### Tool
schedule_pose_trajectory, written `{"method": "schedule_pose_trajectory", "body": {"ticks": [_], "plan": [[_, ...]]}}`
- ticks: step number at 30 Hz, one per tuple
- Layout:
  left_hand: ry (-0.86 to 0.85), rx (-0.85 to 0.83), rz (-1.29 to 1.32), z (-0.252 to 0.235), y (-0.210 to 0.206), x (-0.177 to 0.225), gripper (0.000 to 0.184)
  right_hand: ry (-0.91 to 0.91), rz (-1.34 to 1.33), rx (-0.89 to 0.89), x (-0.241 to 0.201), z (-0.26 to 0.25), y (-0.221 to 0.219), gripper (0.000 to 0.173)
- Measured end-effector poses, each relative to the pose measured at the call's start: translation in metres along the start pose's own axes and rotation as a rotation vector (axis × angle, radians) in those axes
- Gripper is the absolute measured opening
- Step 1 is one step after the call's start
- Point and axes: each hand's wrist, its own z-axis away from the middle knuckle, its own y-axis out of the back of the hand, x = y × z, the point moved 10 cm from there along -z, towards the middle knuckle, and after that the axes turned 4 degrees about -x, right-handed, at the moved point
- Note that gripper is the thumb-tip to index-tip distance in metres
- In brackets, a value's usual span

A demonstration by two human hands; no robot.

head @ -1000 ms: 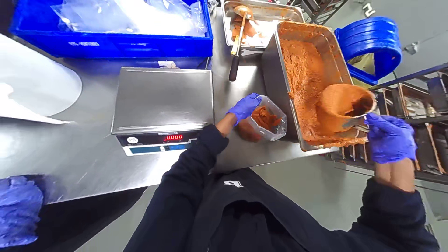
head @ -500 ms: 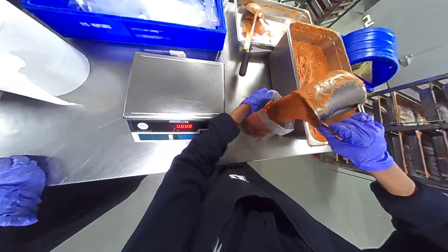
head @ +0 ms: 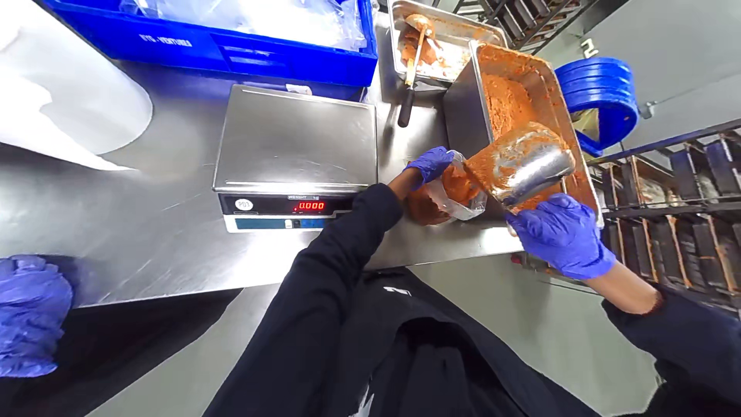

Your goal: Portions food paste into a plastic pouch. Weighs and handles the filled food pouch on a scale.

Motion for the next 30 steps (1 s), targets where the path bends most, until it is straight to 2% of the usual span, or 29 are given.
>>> {"method": "schedule_pose_trajectory", "body": {"ticks": [6, 8, 11, 13, 15, 17, 20, 23, 25, 27, 30], "plan": [[0.0, 0.007, -0.018, 0.0, 0.0, -0.002, 0.046, -0.128, -0.023, 0.075, 0.016, 0.005, 0.008, 0.037], [-0.011, -0.019, -0.067, 0.001, -0.001, 0.002, 0.046, -0.229, -0.105, 0.096, 0.03, 0.007, 0.014, 0.039], [-0.013, -0.017, -0.031, 0.001, -0.002, 0.0, 0.047, -0.528, -0.346, 0.146, 0.063, 0.02, 0.019, 0.036], [0.02, -0.005, 0.024, 0.009, 0.0, 0.003, 0.046, -0.791, -0.528, 0.186, 0.088, 0.039, 0.016, 0.025], [0.036, -0.014, -0.002, 0.018, 0.002, 0.012, 0.045, -0.972, -0.672, 0.254, 0.107, 0.059, 0.014, 0.018], [0.002, -0.032, -0.058, 0.01, 0.0, 0.008, 0.044, -1.049, -0.796, 0.356, 0.119, 0.075, 0.016, 0.025], [0.051, -0.006, 0.009, 0.025, 0.005, 0.015, 0.044, -1.061, -0.948, 0.536, 0.141, 0.105, 0.021, 0.03], [0.072, 0.0, 0.056, 0.032, 0.008, 0.015, 0.043, -1.123, -0.993, 0.583, 0.17, 0.142, 0.016, 0.029], [0.084, 0.009, 0.114, 0.033, 0.007, 0.011, 0.042, -1.27, -0.845, 0.418, 0.188, 0.162, 0.001, 0.026], [0.09, 0.016, 0.158, 0.029, 0.006, 0.003, 0.042, -1.416, -0.633, 0.061, 0.2, 0.168, -0.029, 0.021], [0.117, 0.033, 0.203, 0.024, 0.004, -0.008, 0.041, -1.47, -0.587, -0.438, 0.207, 0.17, -0.109, 0.034]]}}
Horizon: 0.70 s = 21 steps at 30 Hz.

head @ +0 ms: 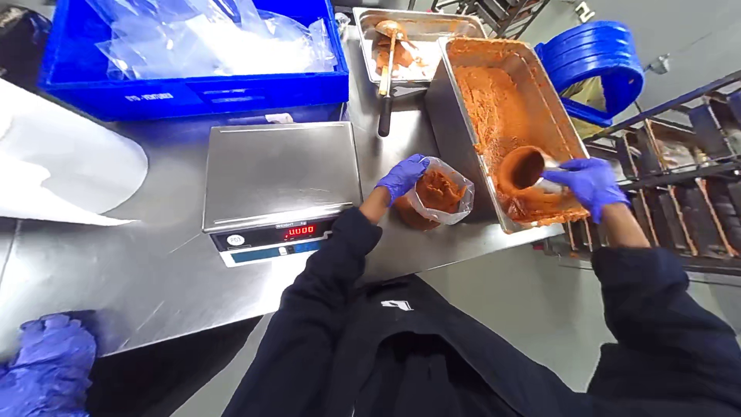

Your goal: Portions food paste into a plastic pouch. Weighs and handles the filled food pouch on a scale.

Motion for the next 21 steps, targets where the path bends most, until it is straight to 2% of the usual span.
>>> {"method": "schedule_pose_trajectory", "body": {"ticks": [2, 3, 5, 8, 9, 10, 11, 13, 15, 16, 18, 19, 21], "plan": [[0.021, 0.017, 0.08, 0.002, 0.001, -0.003, 0.039, 0.02, 0.142, -0.163, 0.003, -0.024, -0.039, 0.034], [0.028, 0.023, 0.116, 0.004, 0.003, -0.005, 0.039, 0.064, 0.184, -0.189, 0.001, -0.028, -0.048, 0.033], [0.027, 0.058, 0.196, 0.007, 0.008, -0.012, 0.037, 0.207, 0.166, -0.111, -0.013, -0.015, -0.04, 0.031], [0.031, 0.113, 0.275, 0.015, 0.015, -0.023, 0.033, 0.434, -0.15, 0.033, -0.031, 0.054, -0.006, 0.034], [0.029, 0.121, 0.269, 0.016, 0.018, -0.024, 0.034, 0.497, -0.312, -0.006, -0.037, 0.083, -0.008, 0.031], [0.029, 0.122, 0.253, 0.017, 0.019, -0.025, 0.034, 0.547, -0.484, -0.111, -0.046, 0.112, -0.022, 0.029], [0.027, 0.119, 0.234, 0.018, 0.02, -0.025, 0.034, 0.569, -0.611, -0.257, -0.054, 0.135, -0.049, 0.035], [0.037, 0.113, 0.21, 0.018, 0.019, -0.025, 0.034, 0.5, -0.72, -0.518, -0.062, 0.16, -0.124, 0.062], [0.036, 0.094, 0.212, 0.019, 0.016, -0.022, 0.036, 0.26, -0.93, -0.563, -0.061, 0.152, -0.194, 0.074], [0.028, 0.08, 0.215, 0.019, 0.012, -0.019, 0.037, 0.107, -1.11, -0.499, -0.061, 0.143, -0.218, 0.068], [0.023, 0.089, 0.234, 0.019, 0.008, -0.011, 0.037, -0.148, -1.478, -0.359, -0.065, 0.131, -0.243, 0.038], [0.019, 0.11, 0.247, 0.019, 0.007, -0.007, 0.037, -0.202, -1.616, -0.35, -0.069, 0.13, -0.244, 0.027], [-0.006, 0.171, 0.306, 0.024, 0.01, 0.006, 0.037, -0.161, -1.809, -0.424, -0.083, 0.139, -0.227, 0.016]]}}
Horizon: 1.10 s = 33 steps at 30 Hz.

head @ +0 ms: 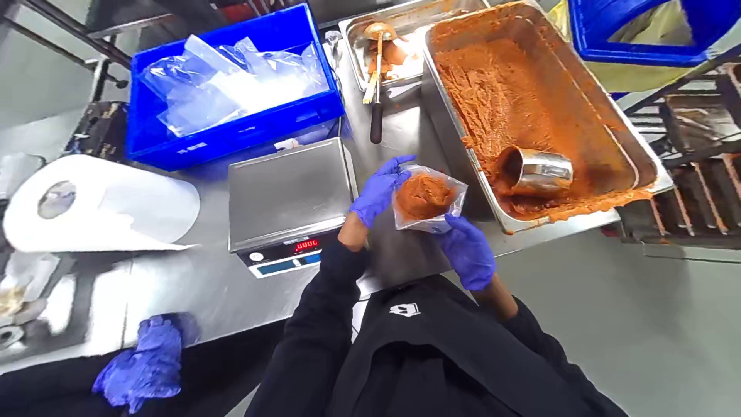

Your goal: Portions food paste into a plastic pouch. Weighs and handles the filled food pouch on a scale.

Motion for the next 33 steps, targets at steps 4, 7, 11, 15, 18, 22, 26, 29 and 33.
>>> {"method": "schedule_pose_trajectory", "body": {"ticks": [4, 7, 11, 15, 18, 22, 26, 29, 33], "plan": [[-0.046, 0.101, 0.19, 0.02, 0.012, 0.024, 0.042, 0.009, 0.028, -0.136, -0.018, 0.023, -0.02, 0.023], [0.047, 0.125, 0.213, 0.019, 0.022, -0.004, 0.047, -0.007, 0.088, -0.068, -0.005, 0.009, -0.009, 0.017], [0.044, 0.105, 0.271, 0.024, 0.024, -0.004, 0.053, -0.021, 0.132, -0.103, -0.015, 0.006, -0.024, 0.019], [-0.084, 0.044, 0.359, 0.062, 0.026, 0.053, 0.053, 0.161, 0.206, -0.257, -0.069, 0.033, -0.077, 0.015], [-0.208, 0.027, 0.396, 0.104, 0.032, 0.1, 0.049, 0.287, 0.212, -0.459, -0.105, 0.053, -0.128, 0.012], [-0.404, 0.108, 0.342, 0.158, 0.057, 0.144, 0.04, 0.264, 0.274, -0.55, -0.119, 0.049, -0.195, 0.03], [-0.478, 0.229, 0.4, 0.194, 0.1, 0.163, 0.034, 0.115, 0.248, -0.708, -0.093, 0.041, -0.258, 0.035], [-0.522, 0.292, 0.492, 0.211, 0.143, 0.155, 0.036, 0.168, 0.338, -0.8, -0.065, 0.031, -0.295, 0.035], [-0.509, 0.4, 0.485, 0.21, 0.202, 0.104, 0.034, 0.042, 0.382, -0.7, 0.003, -0.019, -0.316, 0.028]]}}
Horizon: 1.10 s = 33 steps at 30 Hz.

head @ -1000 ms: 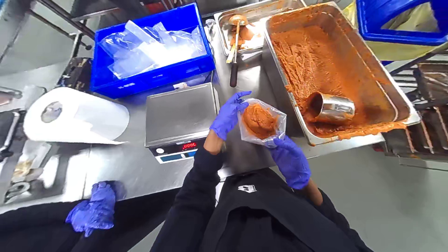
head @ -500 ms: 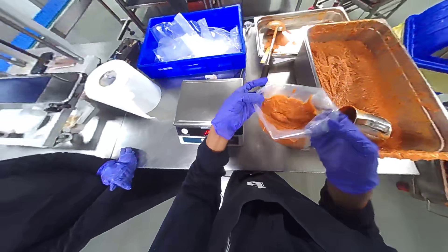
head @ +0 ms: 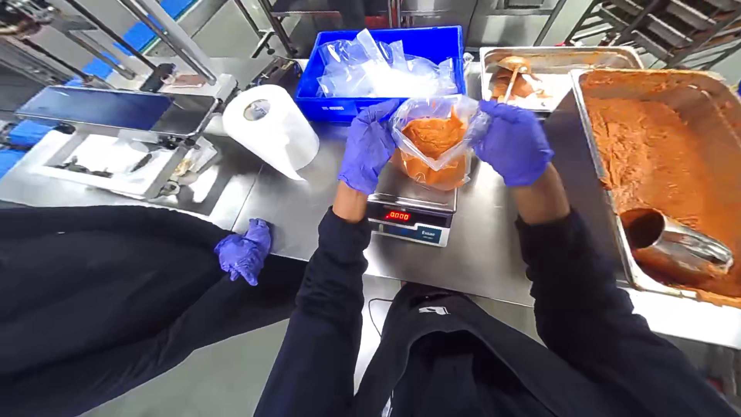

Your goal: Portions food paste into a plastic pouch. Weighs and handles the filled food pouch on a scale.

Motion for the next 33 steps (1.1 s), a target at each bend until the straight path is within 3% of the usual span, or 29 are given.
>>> {"method": "schedule_pose_trajectory", "body": {"ticks": [4, 8, 10, 14, 19, 25, 28, 33], "plan": [[0.102, 0.121, -0.155, -0.005, 0.033, -0.013, 0.029, -0.093, 0.122, 0.133, 0.048, -0.022, 0.015, 0.011], [0.083, -0.092, -0.45, -0.001, 0.031, -0.013, 0.043, -0.117, 0.425, 0.099, 0.052, -0.011, 0.024, 0.02], [0.122, -0.065, -0.53, 0.004, 0.031, -0.015, 0.054, -0.114, 0.502, 0.106, 0.053, -0.002, 0.031, 0.027], [0.229, 0.139, -0.629, -0.019, 0.026, -0.009, 0.058, -0.069, 0.483, 0.136, 0.055, 0.006, 0.04, 0.027], [0.149, 0.21, -0.579, -0.005, 0.04, 0.001, 0.052, -0.067, 0.498, 0.229, 0.049, 0.008, 0.055, 0.022], [0.097, 0.366, -0.535, 0.055, 0.08, -0.006, 0.053, 0.015, 0.302, 0.322, 0.036, 0.026, 0.095, 0.028], [0.11, 0.487, -0.462, 0.078, 0.109, -0.025, 0.051, 0.004, 0.116, 0.364, 0.051, 0.038, 0.121, 0.032], [0.132, 0.596, -0.355, 0.113, 0.132, -0.056, 0.047, -0.084, 0.032, 0.409, 0.088, 0.045, 0.14, 0.042]]}}
